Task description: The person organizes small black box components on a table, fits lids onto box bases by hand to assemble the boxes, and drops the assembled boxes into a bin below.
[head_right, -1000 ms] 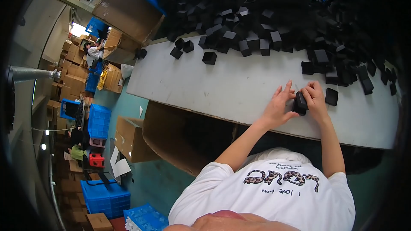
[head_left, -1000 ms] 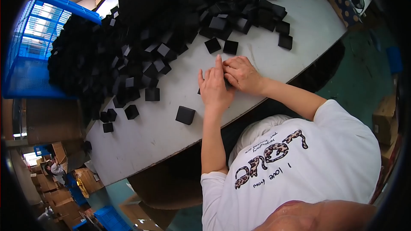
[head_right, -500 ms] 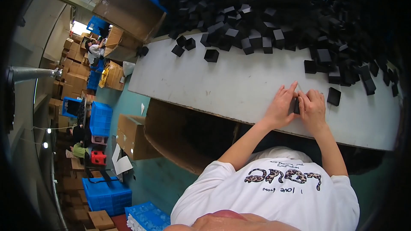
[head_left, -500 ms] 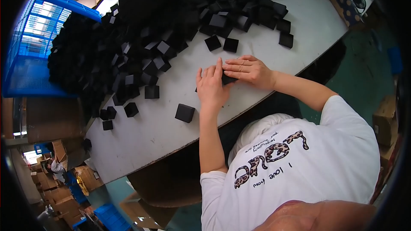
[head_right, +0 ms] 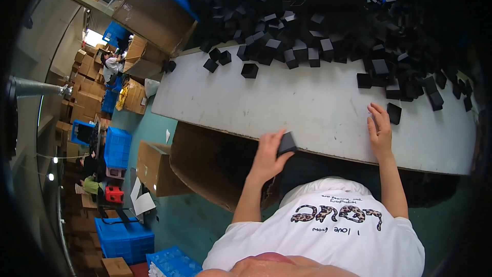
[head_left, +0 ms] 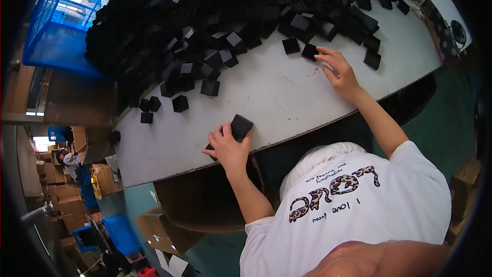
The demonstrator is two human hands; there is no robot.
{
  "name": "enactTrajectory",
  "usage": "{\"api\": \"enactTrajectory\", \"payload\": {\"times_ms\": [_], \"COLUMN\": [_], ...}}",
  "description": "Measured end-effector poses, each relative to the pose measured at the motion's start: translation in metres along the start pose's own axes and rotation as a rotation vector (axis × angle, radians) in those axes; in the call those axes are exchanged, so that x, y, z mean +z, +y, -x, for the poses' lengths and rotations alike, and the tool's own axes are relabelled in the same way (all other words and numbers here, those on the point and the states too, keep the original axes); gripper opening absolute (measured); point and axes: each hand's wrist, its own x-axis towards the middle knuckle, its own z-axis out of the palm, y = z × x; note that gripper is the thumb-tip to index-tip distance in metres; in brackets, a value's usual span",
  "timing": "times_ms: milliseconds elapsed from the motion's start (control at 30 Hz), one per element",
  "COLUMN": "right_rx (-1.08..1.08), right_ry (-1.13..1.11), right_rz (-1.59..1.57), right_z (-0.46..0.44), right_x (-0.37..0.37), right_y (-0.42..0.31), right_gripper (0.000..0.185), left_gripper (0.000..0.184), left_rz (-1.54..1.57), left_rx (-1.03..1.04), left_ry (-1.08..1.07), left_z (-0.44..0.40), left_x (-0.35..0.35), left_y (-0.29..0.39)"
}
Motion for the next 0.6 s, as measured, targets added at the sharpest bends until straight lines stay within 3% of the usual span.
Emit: {"api": "enactTrajectory", "payload": {"times_ms": [133, 233, 333, 500, 533, 600], "right_rx": [-0.048, -0.108, -0.14, -0.174, -0.185, -0.2], "right_ry": [-0.081, -0.113, -0.092, -0.072, -0.078, -0.081], "right_rz": [0.006, 0.081, 0.108, 0.139, 0.156, 0.201], "right_z": [-0.013, -0.017, -0.026, -0.045, -0.05, -0.063], "right_x": [0.012, 0.018, 0.026, 0.036, 0.037, 0.037], "right_y": [-0.01, -0.011, -0.003, 0.004, 0.004, 0.006], "right_gripper": [0.03, 0.028, 0.026, 0.024, 0.024, 0.023], "left_gripper": [0.075, 0.073, 0.045, 0.066, 0.076, 0.083], "left_rz": [-0.159, -0.137, -0.067, -0.363, -0.404, -0.42], "left_rx": [-0.406, -0.41, -0.299, -0.159, -0.201, -0.654], "left_ry": [-0.039, 0.138, 0.362, 0.736, 0.775, 0.627], "left_z": [0.057, 0.033, -0.048, -0.232, -0.267, -0.32], "left_x": [-0.071, -0.093, -0.097, -0.101, -0.105, -0.112], "left_y": [-0.044, -0.068, -0.125, -0.28, -0.318, -0.321]}}
